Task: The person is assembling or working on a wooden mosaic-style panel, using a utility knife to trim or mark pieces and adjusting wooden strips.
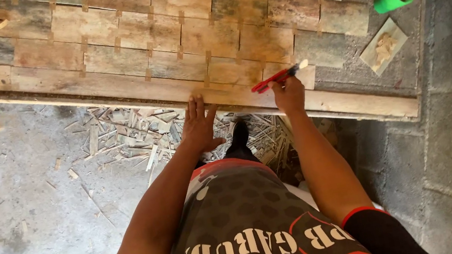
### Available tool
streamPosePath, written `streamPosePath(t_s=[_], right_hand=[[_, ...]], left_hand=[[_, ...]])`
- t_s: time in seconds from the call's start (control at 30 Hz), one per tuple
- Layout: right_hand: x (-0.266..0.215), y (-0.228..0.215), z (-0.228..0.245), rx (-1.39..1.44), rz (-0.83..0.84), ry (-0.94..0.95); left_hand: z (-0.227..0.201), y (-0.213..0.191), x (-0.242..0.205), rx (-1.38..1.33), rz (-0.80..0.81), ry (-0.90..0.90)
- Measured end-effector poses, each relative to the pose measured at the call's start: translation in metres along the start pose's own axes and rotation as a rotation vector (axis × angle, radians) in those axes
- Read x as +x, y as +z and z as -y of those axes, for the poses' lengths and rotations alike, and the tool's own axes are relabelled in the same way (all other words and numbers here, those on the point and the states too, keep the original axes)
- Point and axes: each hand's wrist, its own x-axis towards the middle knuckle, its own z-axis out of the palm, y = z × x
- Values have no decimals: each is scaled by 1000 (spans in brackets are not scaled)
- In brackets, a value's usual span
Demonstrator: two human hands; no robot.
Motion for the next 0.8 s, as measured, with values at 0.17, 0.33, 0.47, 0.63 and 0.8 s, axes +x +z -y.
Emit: streamPosePath(t_s=[0.17, 0.33, 0.47, 0.63, 0.8], right_hand=[[43, -10, -20, 59, -267, -81], [73, -22, -4, 109, -280, -137], [80, -19, 4, 68, -133, -170], [89, -14, 12, 140, -153, -96], [94, -13, 12, 172, -118, -153]], left_hand=[[-20, 4, 11, -20, -16, -92], [-44, -11, 22, 145, -12, -105], [-47, -5, 37, 224, 31, -64], [-53, -22, 35, 188, 85, -90], [-54, -26, 37, 218, 155, -92]])
